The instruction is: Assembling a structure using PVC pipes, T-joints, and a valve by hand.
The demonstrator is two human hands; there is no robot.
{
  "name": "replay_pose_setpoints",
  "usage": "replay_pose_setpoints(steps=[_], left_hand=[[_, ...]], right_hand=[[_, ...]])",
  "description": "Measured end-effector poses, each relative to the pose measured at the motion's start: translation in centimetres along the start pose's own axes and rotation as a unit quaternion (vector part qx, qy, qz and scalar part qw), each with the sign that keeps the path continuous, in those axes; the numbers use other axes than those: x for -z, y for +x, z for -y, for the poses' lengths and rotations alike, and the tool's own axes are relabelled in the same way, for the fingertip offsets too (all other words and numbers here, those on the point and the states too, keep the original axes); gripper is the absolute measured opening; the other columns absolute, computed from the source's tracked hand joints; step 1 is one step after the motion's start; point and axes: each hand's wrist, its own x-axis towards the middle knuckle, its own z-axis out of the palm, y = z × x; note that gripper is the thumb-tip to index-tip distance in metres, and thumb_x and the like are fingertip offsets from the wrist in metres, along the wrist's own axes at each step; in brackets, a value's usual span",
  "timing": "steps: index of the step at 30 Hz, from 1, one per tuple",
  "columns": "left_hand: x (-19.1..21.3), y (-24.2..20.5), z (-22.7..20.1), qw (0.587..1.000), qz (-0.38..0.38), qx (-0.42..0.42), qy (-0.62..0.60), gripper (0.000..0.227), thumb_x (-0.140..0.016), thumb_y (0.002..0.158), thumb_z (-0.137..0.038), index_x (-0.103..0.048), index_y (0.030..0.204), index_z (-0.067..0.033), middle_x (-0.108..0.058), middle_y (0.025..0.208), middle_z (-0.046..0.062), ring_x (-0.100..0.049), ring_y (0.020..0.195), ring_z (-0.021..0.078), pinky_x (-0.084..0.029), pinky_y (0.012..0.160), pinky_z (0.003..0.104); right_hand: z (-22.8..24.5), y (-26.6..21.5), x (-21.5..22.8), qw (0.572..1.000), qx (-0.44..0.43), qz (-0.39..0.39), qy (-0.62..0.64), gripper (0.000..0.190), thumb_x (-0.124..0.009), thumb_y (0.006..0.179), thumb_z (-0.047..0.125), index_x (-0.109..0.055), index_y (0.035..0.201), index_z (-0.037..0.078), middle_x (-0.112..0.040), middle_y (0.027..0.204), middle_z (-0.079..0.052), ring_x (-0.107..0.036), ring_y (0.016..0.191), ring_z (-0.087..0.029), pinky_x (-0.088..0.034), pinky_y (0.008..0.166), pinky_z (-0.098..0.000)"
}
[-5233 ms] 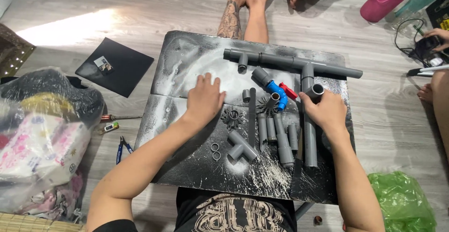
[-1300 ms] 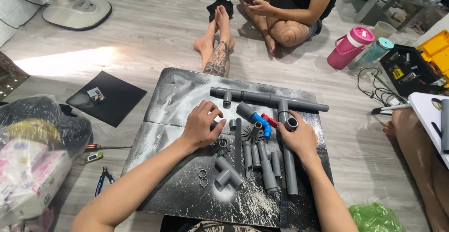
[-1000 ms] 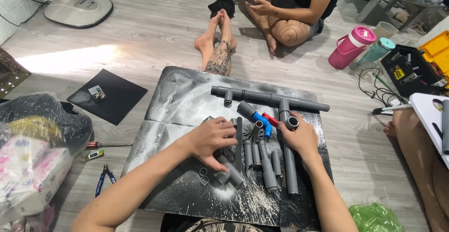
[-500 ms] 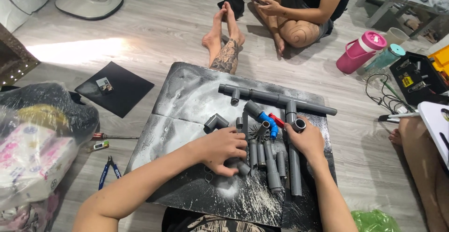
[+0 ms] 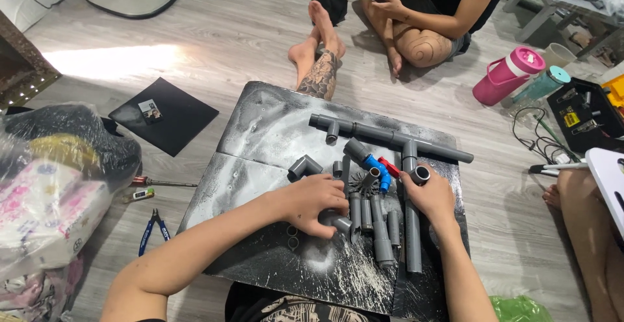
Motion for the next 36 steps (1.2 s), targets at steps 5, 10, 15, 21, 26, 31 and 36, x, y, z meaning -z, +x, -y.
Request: replay_pose_setpoints(steps=[5, 10, 15, 21, 26, 31, 36], left_hand=[[-0.8, -0.3, 0.4, 0.996, -0.082, 0.027, -0.02, 0.025, -0.069, 0.077, -0.042, -0.068, 0.088, -0.0191, -0.069, 0.076, 0.0, -0.065, 0.084, 0.0189, -0.052, 0.081, 0.032], [-1.5, 0.3, 1.0, 0.95, -0.19, 0.087, -0.233, 0.024, -0.076, 0.082, -0.031, -0.074, 0.101, -0.0167, -0.071, 0.091, 0.005, -0.066, 0.089, 0.0224, -0.055, 0.086, 0.036], [0.4, 0.2, 1.5, 0.886, -0.323, 0.154, -0.295, 0.047, -0.093, 0.072, -0.026, -0.075, 0.115, -0.0145, -0.073, 0.099, 0.006, -0.07, 0.091, 0.0187, -0.061, 0.077, 0.032], [0.3, 0.4, 3.6, 0.797, -0.43, 0.268, -0.33, 0.046, -0.094, 0.071, -0.018, -0.073, 0.111, -0.0121, -0.075, 0.101, 0.007, -0.071, 0.09, 0.018, -0.063, 0.074, 0.029], [1.6, -1.4, 6.5, 0.813, -0.41, 0.343, -0.229, 0.041, -0.093, 0.072, -0.022, -0.073, 0.106, -0.0098, -0.075, 0.095, 0.008, -0.072, 0.08, 0.0176, -0.061, 0.066, 0.029], [1.3, -2.8, 8.3, 0.814, -0.347, 0.444, -0.139, 0.034, -0.084, 0.082, -0.033, -0.072, 0.103, -0.0102, -0.074, 0.095, 0.009, -0.072, 0.094, 0.0245, -0.061, 0.077, 0.036], [1.7, -2.7, 7.7, 0.86, -0.242, 0.448, 0.029, 0.038, -0.076, 0.087, -0.046, -0.073, 0.102, -0.0113, -0.065, 0.101, 0.008, -0.059, 0.109, 0.0275, -0.05, 0.094, 0.042]], right_hand=[[0.3, -0.6, 0.2, 1.0, 0.005, -0.006, 0.004, 0.06, -0.069, 0.085, 0.058, -0.07, 0.132, 0.023, -0.077, 0.104, -0.026, -0.069, 0.11, -0.049, -0.054, 0.096, -0.0549], [0.0, -0.7, -0.2, 0.999, 0.008, -0.026, 0.031, 0.06, -0.071, 0.084, 0.055, -0.071, 0.132, 0.018, -0.077, 0.102, -0.026, -0.069, 0.108, -0.049, -0.054, 0.094, -0.0555], [0.3, -1.0, 0.2, 0.998, 0.02, -0.048, 0.044, 0.056, -0.073, 0.085, 0.049, -0.073, 0.13, 0.016, -0.076, 0.099, -0.026, -0.069, 0.106, -0.049, -0.054, 0.093, -0.0562], [0.0, -1.1, 0.9, 0.996, 0.027, -0.074, 0.045, 0.056, -0.074, 0.085, 0.05, -0.074, 0.129, 0.016, -0.076, 0.096, -0.025, -0.07, 0.104, -0.047, -0.055, 0.091, -0.0541], [-0.8, -0.6, 0.2, 0.996, 0.026, -0.076, 0.043, 0.054, -0.076, 0.083, 0.051, -0.076, 0.123, 0.015, -0.077, 0.094, -0.024, -0.071, 0.103, -0.047, -0.055, 0.09, -0.0536], [-0.6, -0.4, 0.3, 0.997, 0.019, -0.067, 0.03, 0.06, -0.076, 0.083, 0.052, -0.074, 0.129, 0.012, -0.077, 0.099, -0.026, -0.071, 0.106, -0.046, -0.055, 0.093, -0.0535], [-0.6, -0.8, 0.6, 0.997, 0.028, -0.06, 0.029, 0.061, -0.073, 0.085, 0.052, -0.073, 0.131, 0.011, -0.075, 0.106, -0.028, -0.068, 0.111, -0.049, -0.053, 0.096, -0.0563]])
